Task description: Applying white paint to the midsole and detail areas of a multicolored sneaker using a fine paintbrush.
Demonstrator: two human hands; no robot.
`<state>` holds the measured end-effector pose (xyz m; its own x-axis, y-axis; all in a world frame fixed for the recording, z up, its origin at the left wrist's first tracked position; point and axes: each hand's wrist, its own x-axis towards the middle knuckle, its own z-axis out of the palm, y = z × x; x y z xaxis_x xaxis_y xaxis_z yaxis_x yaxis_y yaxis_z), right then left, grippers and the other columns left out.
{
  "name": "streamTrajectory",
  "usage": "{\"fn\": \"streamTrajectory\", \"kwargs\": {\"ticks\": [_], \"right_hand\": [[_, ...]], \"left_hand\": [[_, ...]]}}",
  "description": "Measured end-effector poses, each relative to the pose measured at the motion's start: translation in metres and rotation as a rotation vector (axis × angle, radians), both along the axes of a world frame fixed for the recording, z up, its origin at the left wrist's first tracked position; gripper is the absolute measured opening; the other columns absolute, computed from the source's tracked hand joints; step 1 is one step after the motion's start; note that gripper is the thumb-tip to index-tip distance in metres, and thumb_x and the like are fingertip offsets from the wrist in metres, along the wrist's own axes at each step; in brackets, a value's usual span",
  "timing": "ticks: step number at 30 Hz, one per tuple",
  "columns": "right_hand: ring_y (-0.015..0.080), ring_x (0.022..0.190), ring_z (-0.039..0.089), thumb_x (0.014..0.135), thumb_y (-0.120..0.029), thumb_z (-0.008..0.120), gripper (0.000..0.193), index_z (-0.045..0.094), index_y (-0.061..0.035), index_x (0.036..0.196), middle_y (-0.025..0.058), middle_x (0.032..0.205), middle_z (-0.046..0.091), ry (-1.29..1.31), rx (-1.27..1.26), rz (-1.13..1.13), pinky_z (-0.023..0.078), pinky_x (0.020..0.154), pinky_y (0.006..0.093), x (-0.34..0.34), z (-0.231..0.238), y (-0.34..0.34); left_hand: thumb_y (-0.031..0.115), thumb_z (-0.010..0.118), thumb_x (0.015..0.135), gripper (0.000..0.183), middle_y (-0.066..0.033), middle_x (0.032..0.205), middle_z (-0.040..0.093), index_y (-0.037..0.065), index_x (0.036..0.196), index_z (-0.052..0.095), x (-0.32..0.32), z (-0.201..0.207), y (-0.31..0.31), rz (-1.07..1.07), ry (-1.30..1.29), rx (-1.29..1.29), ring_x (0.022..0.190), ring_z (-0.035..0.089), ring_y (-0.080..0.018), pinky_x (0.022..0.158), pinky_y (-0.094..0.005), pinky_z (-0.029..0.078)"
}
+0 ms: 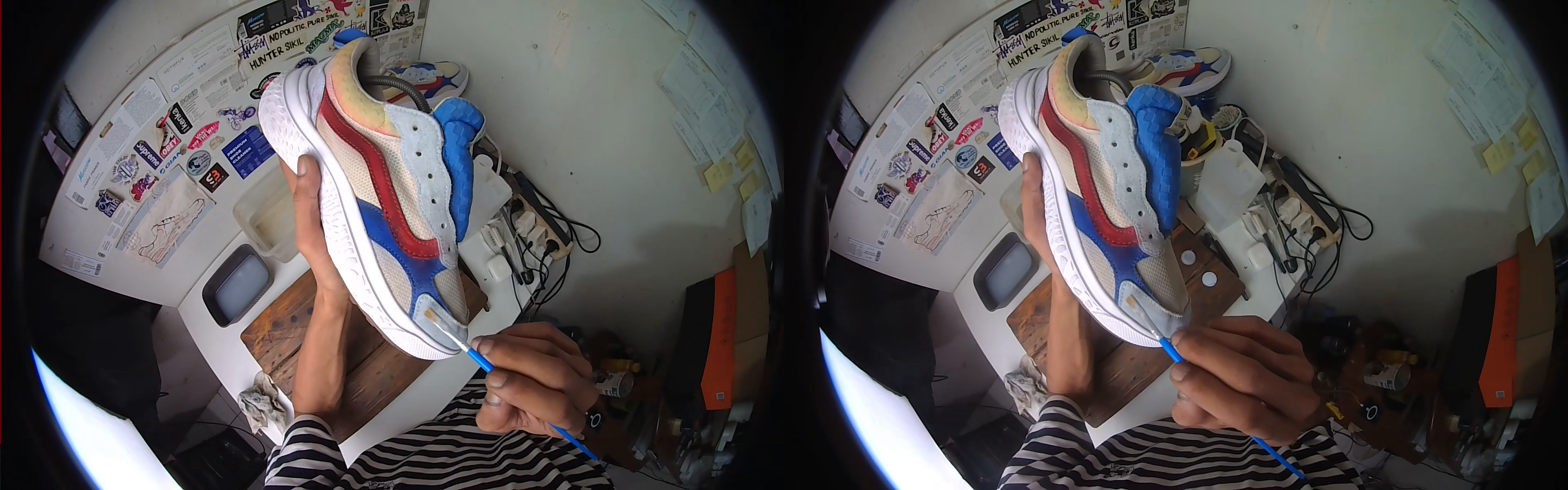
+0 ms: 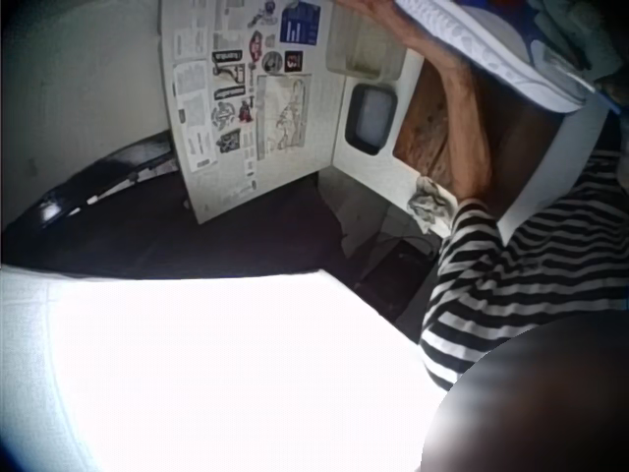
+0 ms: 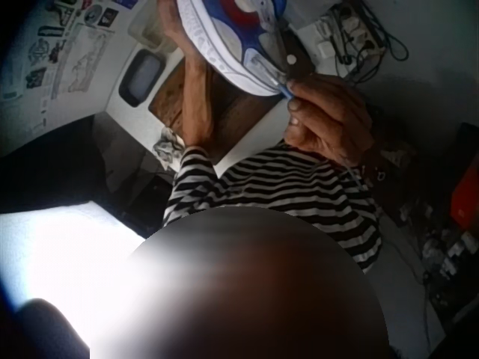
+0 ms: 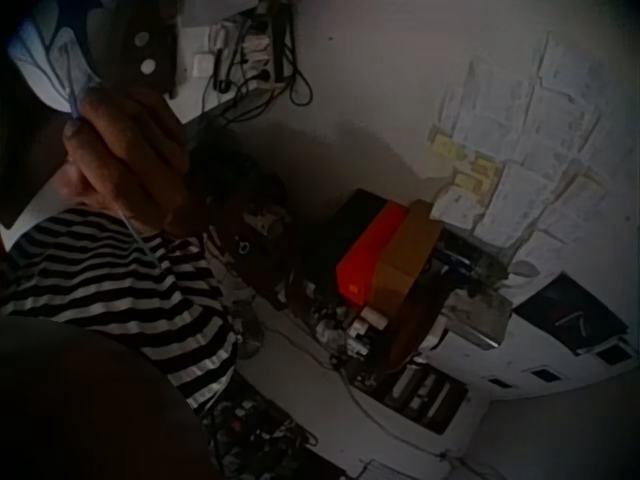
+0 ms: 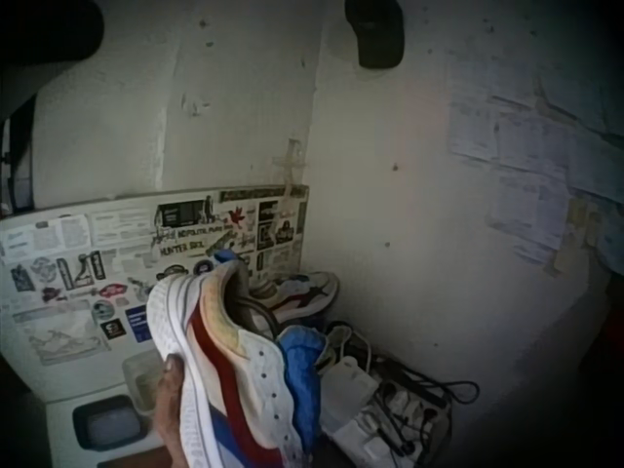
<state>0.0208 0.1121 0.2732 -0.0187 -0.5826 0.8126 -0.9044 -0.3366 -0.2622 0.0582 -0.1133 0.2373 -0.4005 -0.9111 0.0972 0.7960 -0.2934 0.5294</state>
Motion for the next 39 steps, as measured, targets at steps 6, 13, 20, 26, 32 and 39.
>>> {"fn": "streamTrajectory", "kwargs": {"ticks": [6,13,20,26,32,39], "right_hand": [[0.0257,0.077,0.075,0.087,-0.003,0.069,0.024,0.058,0.0001,0.108,0.0191,0.103,0.07,0.019,0.004,-0.012,0.065,0.061,0.0374,-0.002,0.0,0.003],[0.0237,0.069,0.074,0.087,-0.006,0.07,0.021,0.061,0.0011,0.104,0.0198,0.092,0.072,0.032,-0.103,-0.013,0.062,0.055,0.0368,-0.002,-0.001,-0.008],[0.024,0.067,0.073,0.087,-0.006,0.07,0.019,0.062,0.0012,0.104,0.0202,0.091,0.073,0.005,-0.007,-0.005,0.062,0.054,0.0354,-0.003,0.004,0.005],[0.0256,0.072,0.075,0.088,-0.004,0.069,0.019,0.062,0.0016,0.105,0.0199,0.093,0.073,0.033,0.015,-0.001,0.064,0.059,0.0368,-0.005,0.006,-0.001],[0.0244,0.072,0.075,0.087,-0.004,0.07,0.02,0.062,0.0014,0.105,0.0199,0.096,0.072,-0.003,0.061,-0.009,0.064,0.06,0.0366,-0.003,0.0,0.011],[0.0225,0.068,0.073,0.086,-0.006,0.071,0.022,0.063,0.0006,0.105,0.0176,0.092,0.071,-0.008,0.075,-0.006,0.062,0.058,0.0359,-0.004,0.006,0.009]], "left_hand": [[0.04,0.06,0.107,0.046,-0.0118,0.111,0.074,-0.002,0.126,0.066,0.0,-0.006,-0.003,0.01,-0.008,-0.026,0.091,0.071,-0.0149,0.085,-0.0285,0.057],[0.04,0.06,0.107,0.045,-0.0109,0.109,0.074,-0.001,0.125,0.066,-0.002,-0.015,-0.009,0.009,-0.004,-0.062,0.092,0.07,-0.0141,0.087,-0.0284,0.056],[0.042,0.06,0.107,0.05,-0.0124,0.122,0.069,0.0,0.135,0.06,0.002,-0.013,-0.009,0.017,-0.095,-0.148,0.106,0.068,-0.0159,0.098,-0.0307,0.052],[0.041,0.057,0.108,0.055,-0.0128,0.131,0.066,0.002,0.146,0.052,-0.001,-0.005,0.0,-0.014,-0.074,-0.162,0.114,0.065,-0.0177,0.104,-0.0321,0.049],[0.041,0.054,0.108,0.06,-0.0144,0.142,0.059,0.005,0.155,0.042,-0.005,0.001,0.002,-0.011,-0.034,-0.222,0.126,0.06,-0.0216,0.113,-0.0367,0.043],[0.04,0.054,0.108,0.064,-0.015,0.145,0.057,0.006,0.159,0.036,-0.003,-0.008,-0.002,-0.07,-0.072,-0.266,0.127,0.06,-0.0227,0.114,-0.0372,0.042]]}}
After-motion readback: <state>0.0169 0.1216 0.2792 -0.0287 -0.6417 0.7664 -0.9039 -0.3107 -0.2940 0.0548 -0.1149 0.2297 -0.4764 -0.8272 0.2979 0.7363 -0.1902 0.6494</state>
